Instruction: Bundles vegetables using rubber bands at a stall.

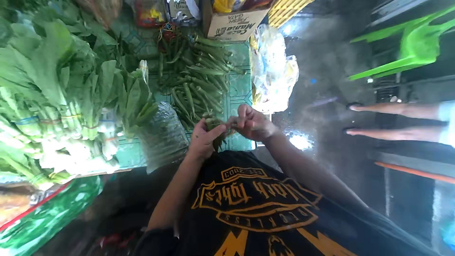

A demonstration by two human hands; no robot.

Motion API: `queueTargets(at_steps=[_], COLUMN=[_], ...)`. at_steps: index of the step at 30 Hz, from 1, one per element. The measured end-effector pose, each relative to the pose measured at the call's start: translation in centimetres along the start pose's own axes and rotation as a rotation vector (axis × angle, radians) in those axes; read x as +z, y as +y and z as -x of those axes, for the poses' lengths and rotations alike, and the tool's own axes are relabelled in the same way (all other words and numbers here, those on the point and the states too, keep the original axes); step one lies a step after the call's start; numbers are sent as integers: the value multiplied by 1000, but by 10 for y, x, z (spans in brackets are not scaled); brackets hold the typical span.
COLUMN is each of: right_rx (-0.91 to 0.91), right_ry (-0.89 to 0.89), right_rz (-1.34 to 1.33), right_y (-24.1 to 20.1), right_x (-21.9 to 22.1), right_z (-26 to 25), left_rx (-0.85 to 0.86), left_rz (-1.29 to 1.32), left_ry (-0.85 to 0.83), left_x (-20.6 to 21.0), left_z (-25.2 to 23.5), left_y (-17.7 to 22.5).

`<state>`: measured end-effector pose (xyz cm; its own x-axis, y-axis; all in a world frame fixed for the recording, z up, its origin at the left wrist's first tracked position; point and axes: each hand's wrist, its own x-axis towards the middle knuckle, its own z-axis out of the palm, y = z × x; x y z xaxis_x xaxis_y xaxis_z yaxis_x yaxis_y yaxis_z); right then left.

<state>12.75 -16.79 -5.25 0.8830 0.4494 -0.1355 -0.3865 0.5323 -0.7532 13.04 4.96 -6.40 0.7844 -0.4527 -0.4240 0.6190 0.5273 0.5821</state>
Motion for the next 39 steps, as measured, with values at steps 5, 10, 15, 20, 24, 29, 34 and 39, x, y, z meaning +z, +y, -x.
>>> queueTargets(at_steps=[5, 10, 15, 20, 24, 29, 34, 39], right_rx=[-93, -106, -156, -98, -1, -47, -234, -306], right_ry=[262, 323, 350, 391, 502, 569, 401, 528], right_rz=[-139, 158, 266, 446, 467, 740, 1118, 1318], right_y=[24, 8, 11, 5, 7, -7, -49, -20], right_x=[31, 52, 59, 63, 64, 44, 33, 48], right_z=[-7, -14, -14, -12, -9, -2, -6, 10], left_rx=[311, 716, 872, 899, 714, 248, 282, 301], left_rz=[-236, -900, -1333, -1628, -1647, -1345, -1308, -1249], left_ry=[104, 225, 303, 346, 329, 246, 82, 82], left_x=[14, 9, 13, 16, 17, 17, 10, 21], left_z=[-7, -10, -5, 2, 4, 5, 7, 4], left_y=[-6, -8, -4, -3, -3, 7, 6, 5])
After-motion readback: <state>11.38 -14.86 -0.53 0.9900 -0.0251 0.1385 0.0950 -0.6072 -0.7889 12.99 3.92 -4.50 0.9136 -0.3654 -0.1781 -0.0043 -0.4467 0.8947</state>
